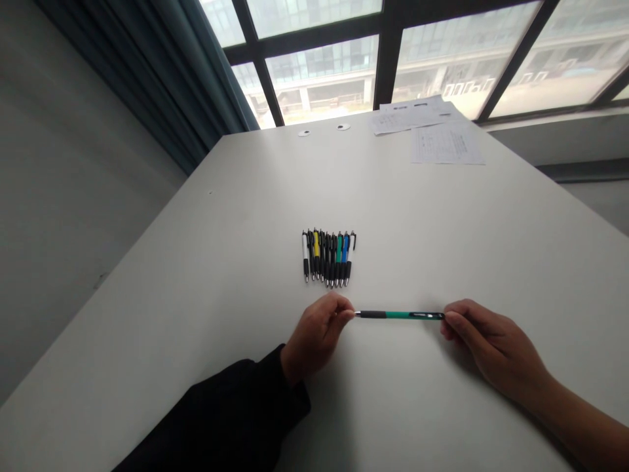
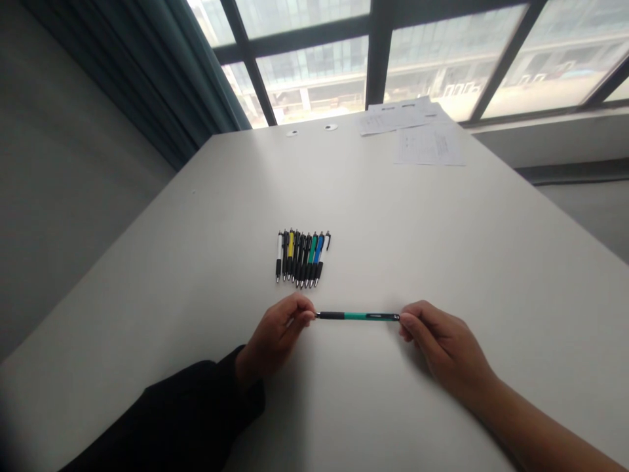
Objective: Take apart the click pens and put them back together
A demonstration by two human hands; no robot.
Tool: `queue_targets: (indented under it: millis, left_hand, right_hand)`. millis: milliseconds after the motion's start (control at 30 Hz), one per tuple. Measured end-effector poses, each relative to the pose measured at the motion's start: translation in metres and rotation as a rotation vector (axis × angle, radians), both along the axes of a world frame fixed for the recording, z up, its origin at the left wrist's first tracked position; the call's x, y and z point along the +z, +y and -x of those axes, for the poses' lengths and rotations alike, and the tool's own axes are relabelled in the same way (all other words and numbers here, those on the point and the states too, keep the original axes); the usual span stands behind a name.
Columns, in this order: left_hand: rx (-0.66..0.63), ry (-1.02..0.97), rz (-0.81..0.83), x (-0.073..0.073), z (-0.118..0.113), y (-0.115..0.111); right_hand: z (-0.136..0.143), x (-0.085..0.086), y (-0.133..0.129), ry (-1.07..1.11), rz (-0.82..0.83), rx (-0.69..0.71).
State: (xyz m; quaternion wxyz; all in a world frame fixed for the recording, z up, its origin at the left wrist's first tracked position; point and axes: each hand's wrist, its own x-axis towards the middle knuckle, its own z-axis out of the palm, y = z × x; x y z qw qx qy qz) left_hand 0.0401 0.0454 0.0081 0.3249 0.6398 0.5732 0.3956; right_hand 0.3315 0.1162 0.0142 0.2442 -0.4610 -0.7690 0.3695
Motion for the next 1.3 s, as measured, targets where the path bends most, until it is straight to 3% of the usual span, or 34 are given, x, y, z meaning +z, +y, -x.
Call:
queue_targets:
  millis: [433,800,1300]
  left_hand:
    - [-0.018,0.016,0.025,-0.001,0.0008,0.0003]
    - [0.018,0.07,0.048,-0.0003,0.001,0.0014]
    - [-0.031,0.089,0.03,-0.0031,0.0025,-0.0002]
  right_hand:
    - [0.0006,0.0004,0.0021,-0.054,0.033,0.046]
    - [-0.0024,0.0034,0.0003,0.073,0.163,0.146]
    - [0.0007,0.0049,0.0023,-0.011,0.063,0.177]
